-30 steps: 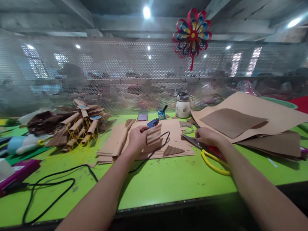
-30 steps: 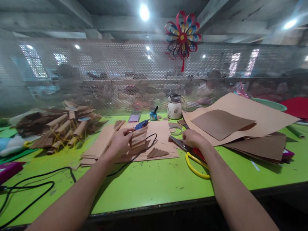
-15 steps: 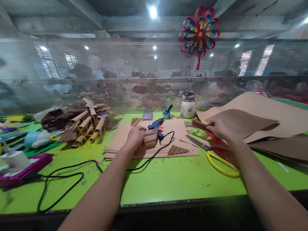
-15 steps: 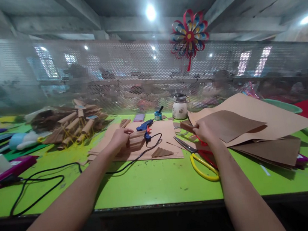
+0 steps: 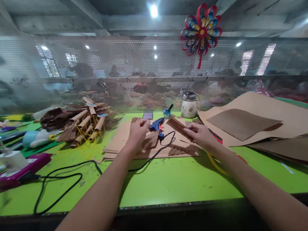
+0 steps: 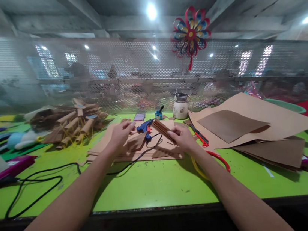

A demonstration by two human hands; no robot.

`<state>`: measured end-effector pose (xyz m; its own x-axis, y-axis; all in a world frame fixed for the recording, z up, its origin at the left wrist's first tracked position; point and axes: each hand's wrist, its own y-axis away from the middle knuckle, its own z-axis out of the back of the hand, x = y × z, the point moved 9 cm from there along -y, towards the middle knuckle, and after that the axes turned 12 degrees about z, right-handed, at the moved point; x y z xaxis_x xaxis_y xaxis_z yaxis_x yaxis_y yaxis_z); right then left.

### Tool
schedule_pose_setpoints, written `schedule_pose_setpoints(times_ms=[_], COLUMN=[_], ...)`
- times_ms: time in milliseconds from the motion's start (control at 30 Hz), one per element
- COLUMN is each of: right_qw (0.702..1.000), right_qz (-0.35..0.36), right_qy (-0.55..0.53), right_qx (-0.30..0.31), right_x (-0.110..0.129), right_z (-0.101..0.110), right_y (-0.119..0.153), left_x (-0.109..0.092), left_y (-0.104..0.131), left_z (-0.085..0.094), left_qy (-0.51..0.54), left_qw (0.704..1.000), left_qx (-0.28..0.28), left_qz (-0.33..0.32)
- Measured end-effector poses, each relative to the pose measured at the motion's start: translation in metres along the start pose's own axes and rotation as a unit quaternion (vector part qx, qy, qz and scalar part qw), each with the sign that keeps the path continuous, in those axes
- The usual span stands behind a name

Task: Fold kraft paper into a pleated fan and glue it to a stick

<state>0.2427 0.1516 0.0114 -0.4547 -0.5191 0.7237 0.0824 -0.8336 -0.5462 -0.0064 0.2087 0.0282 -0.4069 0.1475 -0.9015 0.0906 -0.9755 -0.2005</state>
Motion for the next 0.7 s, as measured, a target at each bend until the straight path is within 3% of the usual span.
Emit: schedule_pose_setpoints(times_ms=[33,133,200,333,467,700], right_qw=[0.999,0.991,0.986,0.987,0.986,0.974], right_qz=[0.000,0.020,0.018,0.021,0.015,-0.027], right_qy=[-0.038,-0.132,-0.166,-0.148,-0.139,-0.222], right_qx=[0.002,0.013,0.025,0.055,0.085,-0.028], right_x=[0.001,0.008,0.012,0.018,0.015,0.000], right_z=[-0.007,-0.026,-0.036,-0.047,-0.049,-0.026], right_y=[0.001,0.004,0.008,0.014,0.015,0.008], left_x=[-0.007,-0.023,-0.025,-0.014,-0.005,-0.003], left_y=[0.008,0.043,0.061,0.062,0.059,0.064], left_z=[-0.010,-0.062,-0.082,-0.087,-0.088,-0.093], left_qy=[0.026,0.161,0.179,0.177,0.199,0.243], left_qw=[0.999,0.950,0.929,0.943,0.928,0.900], left_qx=[0.037,0.268,0.324,0.278,0.302,0.338], left_qz=[-0.005,0.010,0.022,0.049,0.083,0.127])
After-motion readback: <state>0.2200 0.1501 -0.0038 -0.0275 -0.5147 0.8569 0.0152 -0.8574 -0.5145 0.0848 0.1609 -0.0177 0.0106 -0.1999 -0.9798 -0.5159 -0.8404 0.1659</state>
